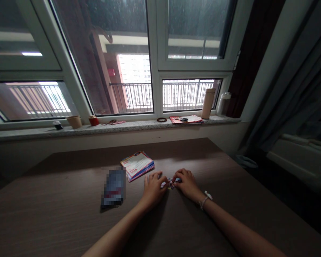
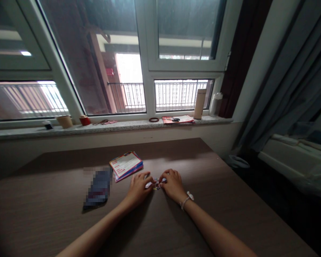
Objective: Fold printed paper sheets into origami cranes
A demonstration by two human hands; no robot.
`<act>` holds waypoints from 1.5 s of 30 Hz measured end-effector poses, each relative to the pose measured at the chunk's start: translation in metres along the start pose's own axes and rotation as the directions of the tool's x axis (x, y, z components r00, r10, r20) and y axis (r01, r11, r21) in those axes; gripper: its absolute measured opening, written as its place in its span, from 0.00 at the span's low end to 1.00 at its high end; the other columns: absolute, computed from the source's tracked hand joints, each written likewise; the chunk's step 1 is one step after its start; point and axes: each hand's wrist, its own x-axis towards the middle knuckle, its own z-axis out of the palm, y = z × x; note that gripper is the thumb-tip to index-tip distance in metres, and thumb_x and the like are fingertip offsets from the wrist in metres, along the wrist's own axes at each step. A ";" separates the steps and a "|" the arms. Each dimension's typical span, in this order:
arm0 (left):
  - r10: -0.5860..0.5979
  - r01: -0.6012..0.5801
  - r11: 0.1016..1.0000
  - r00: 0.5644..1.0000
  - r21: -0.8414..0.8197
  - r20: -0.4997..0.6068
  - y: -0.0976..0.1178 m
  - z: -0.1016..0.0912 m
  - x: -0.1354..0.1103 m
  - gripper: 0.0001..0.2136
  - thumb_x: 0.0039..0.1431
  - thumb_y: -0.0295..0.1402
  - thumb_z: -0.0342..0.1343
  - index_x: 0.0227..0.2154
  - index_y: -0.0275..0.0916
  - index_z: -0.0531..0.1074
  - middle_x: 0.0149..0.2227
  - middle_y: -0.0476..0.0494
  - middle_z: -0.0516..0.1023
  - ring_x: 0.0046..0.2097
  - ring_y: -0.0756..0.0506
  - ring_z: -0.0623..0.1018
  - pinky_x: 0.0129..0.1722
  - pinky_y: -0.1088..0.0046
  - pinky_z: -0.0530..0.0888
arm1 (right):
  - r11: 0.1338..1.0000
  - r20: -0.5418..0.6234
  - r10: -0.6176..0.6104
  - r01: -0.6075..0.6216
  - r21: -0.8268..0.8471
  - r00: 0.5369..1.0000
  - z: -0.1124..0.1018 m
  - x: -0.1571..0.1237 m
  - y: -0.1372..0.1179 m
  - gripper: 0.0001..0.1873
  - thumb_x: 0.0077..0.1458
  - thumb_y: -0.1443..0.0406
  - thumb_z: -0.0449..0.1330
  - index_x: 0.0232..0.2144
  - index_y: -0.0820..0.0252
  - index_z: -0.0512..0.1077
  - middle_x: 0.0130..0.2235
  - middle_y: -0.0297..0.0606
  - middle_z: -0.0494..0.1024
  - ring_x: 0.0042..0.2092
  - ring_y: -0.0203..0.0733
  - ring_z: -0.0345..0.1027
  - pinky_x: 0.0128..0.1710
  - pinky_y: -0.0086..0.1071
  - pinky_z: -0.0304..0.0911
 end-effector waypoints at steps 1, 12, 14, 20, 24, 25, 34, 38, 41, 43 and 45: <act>0.003 -0.003 1.000 1.000 0.005 -0.002 0.000 0.000 -0.001 0.08 0.60 0.36 0.54 0.40 0.51 0.75 0.58 0.46 0.67 0.61 0.39 0.61 0.61 0.46 0.49 | 1.000 -0.002 -0.018 0.018 -0.005 1.000 0.000 -0.001 0.000 0.07 0.50 0.67 0.62 0.32 0.50 0.77 0.44 0.35 0.72 0.51 0.46 0.60 0.53 0.37 0.53; -0.006 0.007 1.000 0.999 0.015 -0.042 0.002 0.000 0.001 0.07 0.57 0.41 0.58 0.37 0.50 0.77 0.57 0.45 0.69 0.60 0.38 0.63 0.60 0.48 0.52 | 0.994 -0.027 -0.103 0.102 -0.043 0.994 0.001 -0.006 0.002 0.05 0.52 0.61 0.63 0.34 0.52 0.76 0.44 0.36 0.71 0.50 0.45 0.61 0.53 0.37 0.53; -0.010 0.011 1.000 0.999 0.018 -0.048 0.002 0.002 0.001 0.07 0.57 0.41 0.58 0.37 0.50 0.77 0.56 0.46 0.69 0.59 0.39 0.63 0.60 0.48 0.52 | 0.994 -0.024 -0.101 0.099 -0.045 0.995 0.000 -0.006 0.001 0.06 0.52 0.59 0.64 0.34 0.51 0.76 0.44 0.36 0.71 0.50 0.45 0.61 0.53 0.37 0.53; -0.020 0.020 1.000 1.000 0.008 -0.020 0.002 0.002 0.002 0.07 0.57 0.41 0.57 0.38 0.50 0.76 0.57 0.45 0.68 0.60 0.38 0.62 0.60 0.46 0.51 | 0.998 0.011 -0.034 0.034 -0.052 0.999 -0.001 -0.002 0.000 0.06 0.50 0.60 0.65 0.34 0.50 0.76 0.45 0.35 0.71 0.51 0.45 0.60 0.53 0.36 0.52; -0.021 0.021 1.000 1.000 -0.005 0.017 0.000 0.001 0.003 0.08 0.59 0.41 0.56 0.39 0.50 0.76 0.58 0.45 0.67 0.61 0.37 0.61 0.61 0.45 0.50 | 0.999 0.025 -0.007 0.009 -0.040 1.000 0.000 0.000 0.001 0.06 0.50 0.62 0.65 0.34 0.49 0.77 0.45 0.35 0.71 0.51 0.46 0.59 0.53 0.36 0.51; -0.018 0.018 1.000 1.000 -0.005 0.024 0.000 0.001 0.003 0.08 0.59 0.41 0.55 0.40 0.51 0.76 0.59 0.45 0.67 0.62 0.37 0.61 0.61 0.45 0.49 | 0.999 0.028 -0.005 0.006 -0.037 1.000 0.000 0.001 0.001 0.06 0.49 0.62 0.65 0.34 0.49 0.77 0.45 0.35 0.71 0.51 0.46 0.59 0.53 0.36 0.51; 0.012 -0.016 0.999 0.991 0.029 0.133 -0.009 -0.004 0.004 0.11 0.62 0.41 0.52 0.45 0.53 0.74 0.63 0.45 0.62 0.64 0.38 0.58 0.61 0.44 0.50 | 0.999 0.026 -0.002 0.003 -0.035 1.000 0.002 0.001 0.002 0.06 0.49 0.63 0.65 0.33 0.49 0.76 0.46 0.34 0.71 0.51 0.45 0.58 0.53 0.36 0.51; 0.010 -0.017 0.999 0.982 0.035 0.190 -0.011 -0.007 0.004 0.12 0.62 0.40 0.52 0.47 0.53 0.73 0.65 0.45 0.59 0.66 0.37 0.55 0.62 0.44 0.48 | 0.999 0.031 0.008 -0.007 -0.036 0.999 0.002 0.001 0.002 0.06 0.49 0.63 0.65 0.33 0.49 0.77 0.46 0.34 0.71 0.51 0.45 0.58 0.53 0.36 0.51; 0.003 -0.011 0.999 0.970 0.033 0.242 -0.013 -0.009 0.004 0.13 0.62 0.37 0.51 0.49 0.54 0.72 0.66 0.47 0.56 0.67 0.37 0.53 0.63 0.44 0.46 | 0.999 0.029 0.001 0.000 -0.035 1.000 0.001 0.001 0.000 0.06 0.49 0.63 0.65 0.33 0.49 0.77 0.46 0.34 0.71 0.51 0.45 0.58 0.53 0.36 0.51; 0.008 -0.017 0.999 0.965 0.033 0.263 -0.015 -0.010 0.004 0.14 0.62 0.35 0.51 0.49 0.55 0.71 0.67 0.49 0.54 0.67 0.37 0.52 0.63 0.45 0.46 | 0.999 0.027 -0.006 0.007 -0.035 1.000 0.000 0.000 0.000 0.06 0.49 0.63 0.65 0.33 0.50 0.76 0.46 0.35 0.71 0.51 0.45 0.59 0.53 0.37 0.51; 0.020 -0.028 0.999 0.966 0.027 0.259 -0.017 -0.010 0.004 0.15 0.61 0.34 0.50 0.50 0.55 0.72 0.67 0.50 0.54 0.67 0.37 0.52 0.63 0.46 0.46 | 0.999 0.028 -0.016 0.017 -0.033 0.999 -0.001 -0.001 0.000 0.06 0.50 0.63 0.65 0.34 0.50 0.76 0.46 0.35 0.71 0.51 0.45 0.59 0.53 0.37 0.51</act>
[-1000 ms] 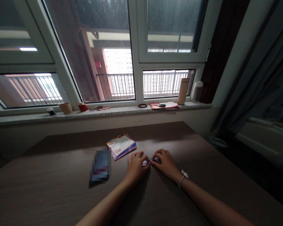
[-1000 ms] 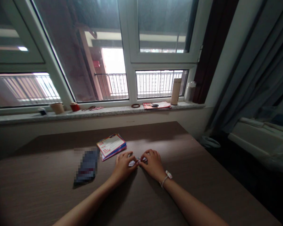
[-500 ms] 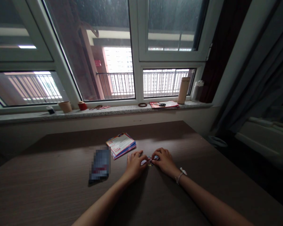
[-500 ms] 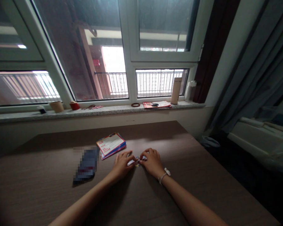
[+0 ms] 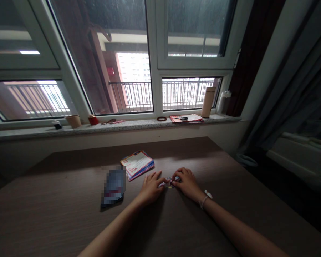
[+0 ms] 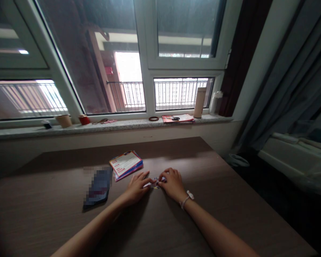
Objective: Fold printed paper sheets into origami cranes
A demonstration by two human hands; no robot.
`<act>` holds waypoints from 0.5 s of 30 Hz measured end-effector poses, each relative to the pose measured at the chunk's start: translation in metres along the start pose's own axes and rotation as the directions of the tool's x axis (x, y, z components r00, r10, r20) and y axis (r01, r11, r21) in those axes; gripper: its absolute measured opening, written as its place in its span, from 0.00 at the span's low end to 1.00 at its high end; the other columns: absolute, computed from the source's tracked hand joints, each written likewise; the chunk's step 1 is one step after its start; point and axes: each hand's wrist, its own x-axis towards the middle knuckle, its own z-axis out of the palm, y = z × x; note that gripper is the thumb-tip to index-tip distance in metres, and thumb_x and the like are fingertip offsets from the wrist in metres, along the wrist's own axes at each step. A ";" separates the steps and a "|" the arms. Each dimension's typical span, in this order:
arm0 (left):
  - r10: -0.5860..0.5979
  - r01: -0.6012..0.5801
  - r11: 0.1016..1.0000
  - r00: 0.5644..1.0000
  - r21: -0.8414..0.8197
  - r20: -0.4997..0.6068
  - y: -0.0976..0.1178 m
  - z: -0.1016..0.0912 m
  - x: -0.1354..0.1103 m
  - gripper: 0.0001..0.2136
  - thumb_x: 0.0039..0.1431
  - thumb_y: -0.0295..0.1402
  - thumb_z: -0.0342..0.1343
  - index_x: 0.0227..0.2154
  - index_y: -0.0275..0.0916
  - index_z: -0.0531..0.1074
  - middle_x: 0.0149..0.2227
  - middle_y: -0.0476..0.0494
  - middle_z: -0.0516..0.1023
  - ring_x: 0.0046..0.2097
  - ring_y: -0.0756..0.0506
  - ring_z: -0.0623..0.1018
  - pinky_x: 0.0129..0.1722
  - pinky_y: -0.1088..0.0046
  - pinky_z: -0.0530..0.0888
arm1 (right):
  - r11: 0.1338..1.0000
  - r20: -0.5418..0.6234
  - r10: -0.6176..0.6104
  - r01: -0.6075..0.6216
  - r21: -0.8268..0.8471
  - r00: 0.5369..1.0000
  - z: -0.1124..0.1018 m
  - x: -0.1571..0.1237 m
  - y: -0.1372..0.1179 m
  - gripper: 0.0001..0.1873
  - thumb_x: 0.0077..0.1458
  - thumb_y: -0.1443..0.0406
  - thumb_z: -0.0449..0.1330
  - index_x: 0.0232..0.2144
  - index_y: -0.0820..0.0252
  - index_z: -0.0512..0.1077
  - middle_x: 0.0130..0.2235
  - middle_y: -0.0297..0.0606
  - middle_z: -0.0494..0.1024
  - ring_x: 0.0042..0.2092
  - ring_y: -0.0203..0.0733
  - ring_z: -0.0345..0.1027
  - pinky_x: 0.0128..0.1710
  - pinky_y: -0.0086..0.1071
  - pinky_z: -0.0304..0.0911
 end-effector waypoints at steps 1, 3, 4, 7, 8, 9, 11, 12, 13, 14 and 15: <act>0.007 -0.007 1.000 1.000 -0.002 -0.013 -0.001 0.000 0.000 0.15 0.61 0.35 0.50 0.50 0.55 0.72 0.67 0.50 0.55 0.67 0.37 0.53 0.63 0.46 0.47 | 1.000 -0.001 -0.009 0.009 0.002 1.000 0.000 0.000 0.000 0.06 0.50 0.63 0.65 0.34 0.50 0.76 0.46 0.35 0.71 0.51 0.45 0.59 0.53 0.37 0.52; 0.017 -0.017 1.000 0.999 0.001 -0.044 0.000 0.001 -0.001 0.15 0.61 0.36 0.51 0.49 0.56 0.72 0.66 0.50 0.56 0.67 0.37 0.54 0.63 0.47 0.48 | 1.000 -0.002 -0.029 0.029 0.003 1.000 -0.001 -0.001 0.002 0.06 0.51 0.62 0.64 0.35 0.50 0.76 0.46 0.35 0.71 0.51 0.45 0.59 0.53 0.36 0.52; 0.018 -0.017 1.000 0.998 0.005 -0.060 0.000 0.001 -0.001 0.15 0.61 0.36 0.51 0.49 0.56 0.73 0.66 0.49 0.57 0.66 0.37 0.55 0.63 0.48 0.49 | 0.999 -0.004 -0.038 0.038 0.001 0.999 -0.001 -0.002 0.002 0.06 0.51 0.62 0.64 0.35 0.50 0.76 0.46 0.35 0.71 0.51 0.44 0.59 0.53 0.36 0.52; 0.003 -0.001 1.000 0.994 0.017 -0.108 0.004 0.002 -0.003 0.13 0.61 0.38 0.52 0.47 0.55 0.74 0.64 0.48 0.61 0.65 0.38 0.57 0.63 0.49 0.51 | 0.998 -0.008 -0.058 0.058 -0.009 0.998 -0.001 -0.003 0.004 0.06 0.53 0.61 0.63 0.35 0.50 0.76 0.45 0.35 0.71 0.50 0.44 0.60 0.52 0.36 0.53; -0.003 0.006 1.000 0.992 0.019 -0.124 0.005 0.003 -0.003 0.13 0.61 0.39 0.52 0.47 0.54 0.75 0.64 0.48 0.62 0.65 0.38 0.58 0.63 0.49 0.51 | 0.998 -0.013 -0.063 0.063 -0.012 0.998 0.000 -0.004 0.004 0.06 0.53 0.60 0.63 0.35 0.50 0.76 0.45 0.35 0.71 0.50 0.44 0.60 0.52 0.36 0.53; -0.007 0.010 1.000 0.991 0.022 -0.137 0.006 0.003 -0.003 0.13 0.61 0.39 0.52 0.46 0.54 0.75 0.63 0.48 0.62 0.64 0.38 0.59 0.63 0.50 0.52 | 0.998 -0.019 -0.067 0.067 -0.015 0.998 0.000 -0.004 0.004 0.06 0.53 0.59 0.63 0.35 0.50 0.76 0.45 0.35 0.71 0.50 0.44 0.60 0.52 0.36 0.53; -0.009 0.014 0.999 0.989 0.030 -0.149 0.008 0.003 -0.004 0.12 0.60 0.39 0.53 0.45 0.55 0.75 0.63 0.49 0.63 0.63 0.38 0.60 0.62 0.51 0.53 | 0.997 -0.035 -0.073 0.072 -0.023 0.997 0.000 -0.005 0.002 0.07 0.53 0.58 0.63 0.34 0.51 0.75 0.44 0.35 0.71 0.49 0.44 0.61 0.52 0.36 0.53; -0.012 0.018 0.999 0.988 0.036 -0.151 0.008 0.003 -0.003 0.12 0.60 0.40 0.53 0.45 0.55 0.75 0.63 0.49 0.63 0.63 0.38 0.60 0.62 0.51 0.53 | 0.997 -0.043 -0.073 0.072 -0.029 0.996 0.000 -0.005 0.002 0.07 0.53 0.57 0.63 0.34 0.51 0.75 0.44 0.35 0.71 0.49 0.44 0.61 0.51 0.36 0.53; -0.017 0.023 0.999 0.988 0.042 -0.152 0.008 0.003 -0.003 0.12 0.60 0.40 0.53 0.45 0.55 0.75 0.63 0.50 0.63 0.63 0.37 0.60 0.62 0.51 0.54 | 0.997 -0.050 -0.071 0.069 -0.036 0.996 0.000 -0.005 0.001 0.07 0.53 0.57 0.63 0.34 0.51 0.75 0.44 0.35 0.71 0.49 0.44 0.61 0.51 0.36 0.53; -0.021 0.028 0.998 0.988 0.047 -0.151 0.008 0.003 -0.003 0.12 0.60 0.40 0.53 0.46 0.55 0.75 0.63 0.50 0.63 0.63 0.36 0.60 0.62 0.51 0.54 | 0.997 -0.054 -0.067 0.065 -0.043 0.996 0.001 -0.005 0.000 0.07 0.53 0.57 0.63 0.34 0.51 0.75 0.44 0.35 0.71 0.49 0.44 0.61 0.51 0.36 0.53; -0.025 0.033 0.998 0.988 0.052 -0.149 0.008 0.003 -0.002 0.12 0.60 0.40 0.53 0.46 0.55 0.75 0.63 0.50 0.63 0.63 0.35 0.59 0.61 0.51 0.55 | 0.997 -0.055 -0.060 0.058 -0.047 0.997 0.001 -0.004 -0.001 0.07 0.53 0.57 0.63 0.33 0.51 0.75 0.44 0.35 0.71 0.49 0.44 0.60 0.51 0.36 0.53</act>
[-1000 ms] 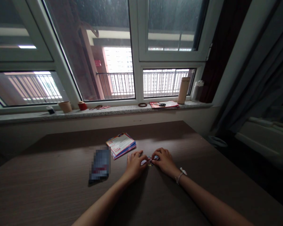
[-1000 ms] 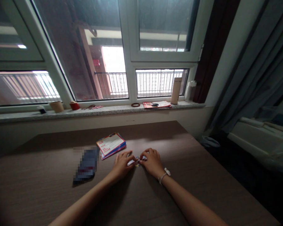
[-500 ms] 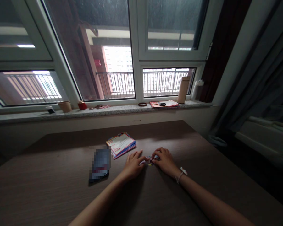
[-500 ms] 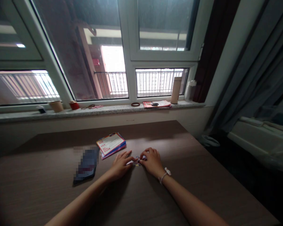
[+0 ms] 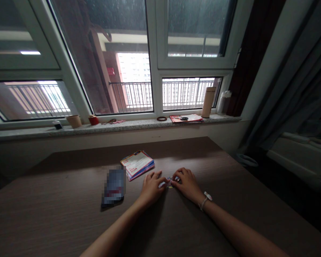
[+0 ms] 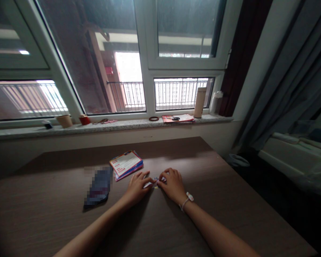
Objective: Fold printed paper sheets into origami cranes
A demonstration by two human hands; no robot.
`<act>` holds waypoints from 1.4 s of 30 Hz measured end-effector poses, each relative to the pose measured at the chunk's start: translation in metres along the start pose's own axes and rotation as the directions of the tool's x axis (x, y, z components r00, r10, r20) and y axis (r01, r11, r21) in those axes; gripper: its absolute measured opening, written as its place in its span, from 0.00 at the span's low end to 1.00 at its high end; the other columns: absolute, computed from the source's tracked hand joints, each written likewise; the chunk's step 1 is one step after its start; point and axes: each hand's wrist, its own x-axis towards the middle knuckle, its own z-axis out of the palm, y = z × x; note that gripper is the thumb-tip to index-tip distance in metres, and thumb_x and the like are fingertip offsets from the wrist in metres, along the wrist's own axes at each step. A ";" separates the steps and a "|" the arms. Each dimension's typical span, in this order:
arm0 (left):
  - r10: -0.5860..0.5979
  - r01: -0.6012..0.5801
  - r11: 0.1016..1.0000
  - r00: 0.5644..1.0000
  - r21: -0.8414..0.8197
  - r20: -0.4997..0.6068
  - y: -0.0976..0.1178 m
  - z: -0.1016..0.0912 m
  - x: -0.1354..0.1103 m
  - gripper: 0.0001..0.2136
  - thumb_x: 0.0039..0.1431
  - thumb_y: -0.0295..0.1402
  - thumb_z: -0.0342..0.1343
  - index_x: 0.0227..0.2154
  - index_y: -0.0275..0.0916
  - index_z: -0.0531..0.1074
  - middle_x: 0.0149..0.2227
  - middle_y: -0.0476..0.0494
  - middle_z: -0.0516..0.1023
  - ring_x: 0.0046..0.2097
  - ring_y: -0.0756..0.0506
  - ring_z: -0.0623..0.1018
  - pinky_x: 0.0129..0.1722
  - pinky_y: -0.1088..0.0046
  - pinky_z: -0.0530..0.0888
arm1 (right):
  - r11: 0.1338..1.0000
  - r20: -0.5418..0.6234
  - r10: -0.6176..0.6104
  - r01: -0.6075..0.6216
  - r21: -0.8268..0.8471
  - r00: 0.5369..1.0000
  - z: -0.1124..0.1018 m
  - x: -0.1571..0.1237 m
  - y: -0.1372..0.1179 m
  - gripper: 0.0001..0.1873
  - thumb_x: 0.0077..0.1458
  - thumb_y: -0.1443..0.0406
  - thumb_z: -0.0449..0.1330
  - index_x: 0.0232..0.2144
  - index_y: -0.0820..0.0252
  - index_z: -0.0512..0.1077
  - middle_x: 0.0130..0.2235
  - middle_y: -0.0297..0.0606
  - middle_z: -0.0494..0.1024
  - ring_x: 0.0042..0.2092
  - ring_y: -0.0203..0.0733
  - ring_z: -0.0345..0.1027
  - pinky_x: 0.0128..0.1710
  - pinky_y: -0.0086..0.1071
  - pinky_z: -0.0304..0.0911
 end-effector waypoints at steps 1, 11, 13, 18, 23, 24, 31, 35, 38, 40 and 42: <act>-0.001 0.001 1.000 1.000 0.004 0.006 -0.001 0.000 0.000 0.13 0.60 0.40 0.52 0.46 0.55 0.75 0.63 0.50 0.62 0.63 0.34 0.59 0.61 0.50 0.55 | 1.000 0.002 0.009 -0.009 -0.003 1.000 0.000 0.000 -0.001 0.07 0.53 0.57 0.63 0.34 0.50 0.75 0.44 0.35 0.71 0.49 0.44 0.60 0.51 0.36 0.53; 0.069 -0.068 0.997 0.994 -0.023 0.090 -0.014 0.001 0.005 0.14 0.61 0.36 0.51 0.48 0.57 0.73 0.65 0.52 0.60 0.65 0.34 0.56 0.62 0.48 0.52 | 0.998 0.036 0.064 -0.064 0.011 0.997 -0.001 0.004 -0.002 0.06 0.51 0.59 0.64 0.34 0.50 0.76 0.45 0.35 0.71 0.50 0.44 0.60 0.52 0.35 0.52; 0.080 -0.078 0.997 0.992 -0.027 0.094 -0.017 0.004 0.006 0.15 0.61 0.36 0.50 0.49 0.58 0.72 0.65 0.52 0.58 0.65 0.34 0.55 0.62 0.47 0.52 | 0.998 0.044 0.067 -0.067 0.006 0.997 -0.001 0.005 -0.002 0.06 0.52 0.59 0.64 0.34 0.50 0.76 0.45 0.35 0.71 0.50 0.44 0.60 0.52 0.35 0.52; 0.099 -0.098 0.995 0.987 -0.011 0.130 -0.022 0.005 0.006 0.17 0.63 0.35 0.48 0.53 0.59 0.69 0.66 0.51 0.56 0.66 0.35 0.53 0.62 0.47 0.52 | 0.998 0.041 0.057 -0.057 0.002 0.998 -0.001 0.004 -0.002 0.06 0.52 0.59 0.64 0.34 0.50 0.76 0.45 0.35 0.71 0.50 0.44 0.60 0.52 0.36 0.51; 0.114 -0.115 0.993 0.976 -0.006 0.184 -0.020 -0.004 0.004 0.19 0.64 0.34 0.46 0.55 0.61 0.67 0.67 0.51 0.54 0.67 0.36 0.52 0.62 0.48 0.51 | 0.998 0.056 0.062 -0.063 0.004 0.996 -0.001 0.004 0.000 0.06 0.52 0.59 0.64 0.35 0.49 0.76 0.45 0.35 0.70 0.51 0.45 0.59 0.53 0.36 0.51; 0.112 -0.113 0.994 0.975 -0.009 0.190 -0.019 -0.005 0.004 0.19 0.64 0.34 0.46 0.55 0.61 0.67 0.67 0.52 0.54 0.67 0.36 0.52 0.62 0.48 0.51 | 0.998 0.056 0.061 -0.062 0.007 0.997 -0.001 0.004 0.000 0.06 0.52 0.59 0.64 0.35 0.49 0.76 0.45 0.35 0.71 0.51 0.45 0.59 0.53 0.36 0.51; 0.102 -0.097 0.994 0.987 -0.049 0.123 -0.020 -0.004 0.000 0.21 0.61 0.31 0.50 0.55 0.59 0.67 0.66 0.51 0.56 0.66 0.37 0.54 0.63 0.50 0.50 | 0.999 0.077 0.034 -0.036 0.026 0.996 -0.001 0.005 0.005 0.06 0.53 0.61 0.63 0.35 0.48 0.76 0.46 0.34 0.71 0.51 0.43 0.60 0.52 0.35 0.52; 0.093 -0.089 0.994 0.994 -0.069 0.049 -0.017 -0.001 -0.002 0.18 0.60 0.34 0.52 0.52 0.57 0.70 0.64 0.50 0.61 0.65 0.38 0.57 0.63 0.52 0.52 | 0.999 0.052 0.004 -0.006 0.036 0.999 -0.001 0.002 0.007 0.06 0.54 0.60 0.62 0.36 0.49 0.76 0.46 0.34 0.71 0.51 0.43 0.60 0.53 0.35 0.52; 0.057 -0.057 0.996 0.998 -0.064 -0.014 -0.012 -0.001 -0.003 0.14 0.60 0.38 0.53 0.47 0.57 0.74 0.61 0.50 0.65 0.63 0.38 0.59 0.61 0.54 0.56 | 0.999 0.040 0.004 -0.006 0.045 0.999 -0.001 0.000 0.007 0.06 0.53 0.59 0.62 0.35 0.50 0.76 0.45 0.35 0.71 0.50 0.43 0.61 0.52 0.35 0.52; 0.046 -0.051 0.996 0.997 -0.075 -0.069 -0.007 0.000 -0.003 0.12 0.59 0.45 0.54 0.44 0.56 0.76 0.59 0.49 0.67 0.61 0.38 0.61 0.60 0.54 0.58 | 0.999 0.031 0.003 -0.005 0.041 1.000 -0.002 0.000 0.005 0.07 0.52 0.59 0.63 0.35 0.51 0.76 0.45 0.35 0.71 0.50 0.44 0.61 0.52 0.35 0.53; 0.037 -0.047 0.995 0.993 -0.088 -0.115 -0.003 0.001 -0.003 0.12 0.58 0.48 0.54 0.41 0.54 0.78 0.56 0.48 0.69 0.59 0.39 0.63 0.59 0.56 0.59 | 1.000 0.028 0.002 -0.003 0.024 1.000 -0.002 -0.001 0.003 0.07 0.52 0.58 0.63 0.34 0.52 0.76 0.45 0.36 0.71 0.49 0.44 0.62 0.52 0.35 0.53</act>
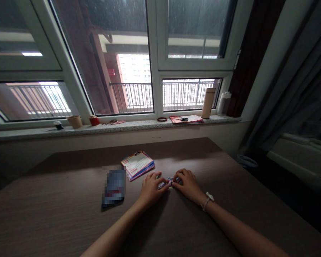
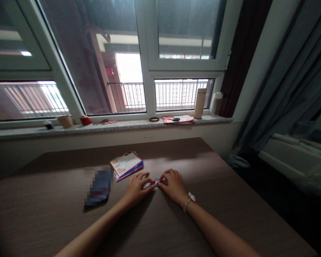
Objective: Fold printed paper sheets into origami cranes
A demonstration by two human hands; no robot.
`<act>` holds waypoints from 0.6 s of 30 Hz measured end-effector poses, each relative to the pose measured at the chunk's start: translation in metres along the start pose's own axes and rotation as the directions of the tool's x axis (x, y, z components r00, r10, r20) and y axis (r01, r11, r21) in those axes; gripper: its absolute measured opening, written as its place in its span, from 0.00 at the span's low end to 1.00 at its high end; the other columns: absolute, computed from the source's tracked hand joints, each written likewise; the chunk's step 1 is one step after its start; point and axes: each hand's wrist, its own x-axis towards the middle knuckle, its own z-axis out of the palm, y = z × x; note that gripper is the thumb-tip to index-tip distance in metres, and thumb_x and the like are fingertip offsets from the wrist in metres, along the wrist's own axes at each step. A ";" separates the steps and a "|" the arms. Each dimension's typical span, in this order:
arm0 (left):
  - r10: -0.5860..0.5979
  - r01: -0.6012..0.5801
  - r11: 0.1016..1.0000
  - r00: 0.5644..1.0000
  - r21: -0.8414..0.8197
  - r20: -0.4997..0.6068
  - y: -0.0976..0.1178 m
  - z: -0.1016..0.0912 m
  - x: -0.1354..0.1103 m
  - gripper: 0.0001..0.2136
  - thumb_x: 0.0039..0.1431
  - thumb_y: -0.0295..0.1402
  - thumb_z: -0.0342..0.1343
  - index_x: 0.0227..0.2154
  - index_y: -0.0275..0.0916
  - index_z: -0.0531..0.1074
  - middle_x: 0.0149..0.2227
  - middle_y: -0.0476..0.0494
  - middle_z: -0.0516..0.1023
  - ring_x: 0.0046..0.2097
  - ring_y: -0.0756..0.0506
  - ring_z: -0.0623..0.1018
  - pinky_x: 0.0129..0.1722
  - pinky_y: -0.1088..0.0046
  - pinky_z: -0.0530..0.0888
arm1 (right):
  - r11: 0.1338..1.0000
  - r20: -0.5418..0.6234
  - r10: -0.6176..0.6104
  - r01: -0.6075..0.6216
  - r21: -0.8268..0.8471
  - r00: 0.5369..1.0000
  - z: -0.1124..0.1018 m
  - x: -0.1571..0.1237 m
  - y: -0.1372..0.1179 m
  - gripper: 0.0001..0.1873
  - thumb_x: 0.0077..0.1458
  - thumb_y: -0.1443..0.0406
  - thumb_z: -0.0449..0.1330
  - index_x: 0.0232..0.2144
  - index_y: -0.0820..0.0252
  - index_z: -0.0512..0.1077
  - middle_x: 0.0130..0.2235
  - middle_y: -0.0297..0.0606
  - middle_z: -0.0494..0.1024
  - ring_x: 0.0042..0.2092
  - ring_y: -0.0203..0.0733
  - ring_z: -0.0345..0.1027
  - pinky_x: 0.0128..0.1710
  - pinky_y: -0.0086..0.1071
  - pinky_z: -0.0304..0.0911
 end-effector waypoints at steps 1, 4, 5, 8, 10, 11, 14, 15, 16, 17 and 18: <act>-0.008 0.008 1.000 1.000 -0.002 -0.021 0.002 0.001 0.000 0.12 0.58 0.48 0.54 0.40 0.54 0.78 0.55 0.48 0.70 0.59 0.39 0.64 0.58 0.56 0.60 | 1.000 0.000 0.000 0.000 -0.010 1.000 0.000 0.000 -0.001 0.08 0.52 0.58 0.63 0.34 0.52 0.76 0.45 0.36 0.71 0.49 0.44 0.62 0.52 0.36 0.53; -0.040 0.040 0.999 0.997 -0.002 -0.066 0.006 0.004 0.001 0.10 0.57 0.46 0.56 0.38 0.52 0.78 0.54 0.48 0.71 0.58 0.39 0.64 0.58 0.57 0.60 | 1.000 -0.005 0.000 -0.001 -0.031 1.000 0.000 -0.001 -0.003 0.08 0.52 0.57 0.63 0.35 0.52 0.75 0.45 0.37 0.71 0.50 0.45 0.61 0.52 0.37 0.52; -0.046 0.046 0.999 0.996 -0.004 -0.072 0.006 0.005 0.001 0.10 0.57 0.46 0.57 0.37 0.51 0.78 0.54 0.48 0.71 0.58 0.39 0.64 0.58 0.57 0.59 | 0.999 -0.007 0.000 0.000 -0.032 1.000 0.000 -0.002 -0.004 0.08 0.52 0.57 0.63 0.35 0.51 0.75 0.45 0.37 0.71 0.50 0.45 0.61 0.53 0.37 0.52; -0.057 0.056 0.998 0.996 -0.021 -0.069 0.006 0.007 0.002 0.09 0.56 0.45 0.58 0.37 0.52 0.78 0.54 0.49 0.71 0.58 0.39 0.64 0.58 0.56 0.59 | 0.999 -0.009 -0.009 0.009 -0.033 1.000 0.000 -0.001 -0.004 0.08 0.53 0.57 0.62 0.34 0.51 0.75 0.45 0.36 0.71 0.50 0.45 0.61 0.53 0.37 0.52; -0.069 0.067 0.997 0.996 -0.028 -0.056 0.006 0.007 0.003 0.09 0.56 0.44 0.58 0.38 0.52 0.78 0.55 0.49 0.70 0.58 0.38 0.63 0.58 0.55 0.58 | 0.999 -0.008 -0.013 0.013 -0.031 1.000 0.000 -0.001 -0.004 0.07 0.54 0.58 0.62 0.35 0.51 0.75 0.45 0.36 0.71 0.50 0.44 0.60 0.53 0.37 0.52; -0.076 0.074 0.997 0.996 -0.029 -0.046 0.006 0.007 0.003 0.09 0.56 0.44 0.58 0.38 0.52 0.78 0.55 0.49 0.70 0.58 0.38 0.63 0.59 0.55 0.57 | 1.000 -0.003 -0.011 0.011 -0.029 1.000 0.000 0.000 -0.003 0.06 0.54 0.58 0.62 0.35 0.50 0.75 0.45 0.36 0.71 0.50 0.44 0.60 0.53 0.37 0.52; -0.085 0.084 0.996 0.996 -0.031 -0.015 0.006 0.005 0.005 0.09 0.56 0.44 0.58 0.38 0.51 0.78 0.56 0.49 0.69 0.59 0.38 0.63 0.59 0.55 0.57 | 1.000 0.027 0.007 -0.007 -0.022 1.000 0.000 0.003 0.000 0.06 0.53 0.58 0.63 0.35 0.50 0.76 0.46 0.35 0.70 0.51 0.44 0.59 0.52 0.37 0.51; -0.082 0.081 0.996 0.997 -0.034 -0.008 0.006 0.004 0.005 0.09 0.56 0.44 0.58 0.38 0.51 0.78 0.56 0.49 0.69 0.59 0.39 0.63 0.59 0.55 0.57 | 1.000 0.036 0.013 -0.012 -0.020 0.999 0.000 0.004 0.001 0.06 0.53 0.59 0.63 0.35 0.49 0.76 0.46 0.35 0.70 0.51 0.44 0.59 0.53 0.37 0.51; -0.077 0.077 0.996 0.997 -0.037 -0.001 0.005 0.003 0.005 0.09 0.56 0.44 0.58 0.38 0.52 0.77 0.56 0.49 0.69 0.59 0.39 0.63 0.59 0.55 0.58 | 1.000 0.045 0.018 -0.017 -0.017 0.999 0.001 0.005 0.002 0.06 0.53 0.60 0.63 0.35 0.49 0.76 0.46 0.34 0.70 0.51 0.44 0.59 0.53 0.37 0.51; -0.073 0.073 0.997 0.997 -0.039 0.007 0.005 0.002 0.005 0.09 0.56 0.43 0.58 0.38 0.52 0.77 0.56 0.49 0.69 0.59 0.39 0.63 0.59 0.55 0.58 | 1.000 0.053 0.023 -0.023 -0.013 0.998 0.001 0.006 0.004 0.06 0.53 0.61 0.63 0.35 0.48 0.76 0.46 0.33 0.70 0.52 0.44 0.58 0.53 0.37 0.51; -0.071 0.071 0.997 0.997 -0.039 0.014 0.004 0.002 0.005 0.09 0.56 0.43 0.58 0.39 0.52 0.77 0.57 0.49 0.69 0.59 0.39 0.63 0.59 0.56 0.58 | 1.000 0.062 0.030 -0.029 -0.009 0.998 0.001 0.007 0.005 0.06 0.52 0.62 0.63 0.35 0.47 0.76 0.47 0.33 0.70 0.52 0.44 0.58 0.52 0.37 0.51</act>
